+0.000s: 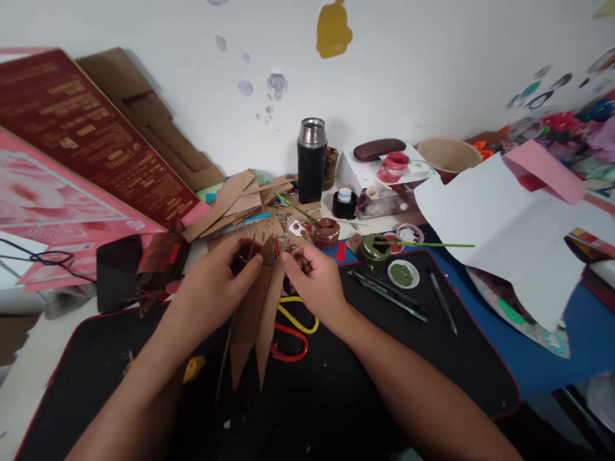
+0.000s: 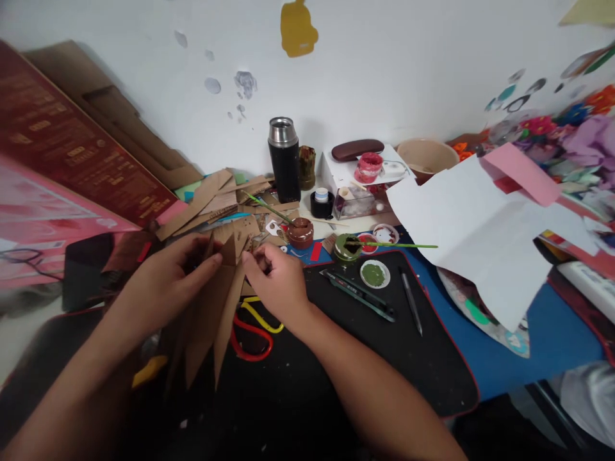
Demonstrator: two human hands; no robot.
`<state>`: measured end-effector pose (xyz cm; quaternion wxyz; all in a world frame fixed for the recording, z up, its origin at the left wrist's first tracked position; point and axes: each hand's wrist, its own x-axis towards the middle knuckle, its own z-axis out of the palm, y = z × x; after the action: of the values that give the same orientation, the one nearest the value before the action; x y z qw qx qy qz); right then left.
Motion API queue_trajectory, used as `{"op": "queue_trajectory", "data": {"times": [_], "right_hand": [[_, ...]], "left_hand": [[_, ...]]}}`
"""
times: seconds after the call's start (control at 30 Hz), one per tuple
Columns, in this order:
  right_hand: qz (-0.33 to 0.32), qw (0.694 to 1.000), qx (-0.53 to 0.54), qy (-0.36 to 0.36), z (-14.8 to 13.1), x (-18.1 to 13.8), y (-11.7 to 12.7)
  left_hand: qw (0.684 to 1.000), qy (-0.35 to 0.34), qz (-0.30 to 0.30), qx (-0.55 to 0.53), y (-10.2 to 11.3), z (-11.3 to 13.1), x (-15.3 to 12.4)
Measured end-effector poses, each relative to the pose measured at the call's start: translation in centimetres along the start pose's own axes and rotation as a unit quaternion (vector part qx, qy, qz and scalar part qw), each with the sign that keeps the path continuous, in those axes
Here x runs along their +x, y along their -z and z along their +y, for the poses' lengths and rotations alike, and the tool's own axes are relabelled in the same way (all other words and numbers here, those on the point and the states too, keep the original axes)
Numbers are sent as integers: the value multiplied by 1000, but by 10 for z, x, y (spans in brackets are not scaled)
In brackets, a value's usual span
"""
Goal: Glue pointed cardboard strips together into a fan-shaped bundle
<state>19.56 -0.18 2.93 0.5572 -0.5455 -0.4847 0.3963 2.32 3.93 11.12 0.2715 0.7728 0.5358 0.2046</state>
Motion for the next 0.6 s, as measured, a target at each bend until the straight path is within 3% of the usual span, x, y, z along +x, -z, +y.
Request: {"op": "queue_trajectory", "data": {"times": [0.27,0.6], "right_hand": [[-42,989,116,-83,-7,-2,-2],[-30,990,124,-64,-10,-10,-5]], "left_hand": [[999,1,34,29,1,4,1],[996,0,59,64,-4,5,-1]]}}
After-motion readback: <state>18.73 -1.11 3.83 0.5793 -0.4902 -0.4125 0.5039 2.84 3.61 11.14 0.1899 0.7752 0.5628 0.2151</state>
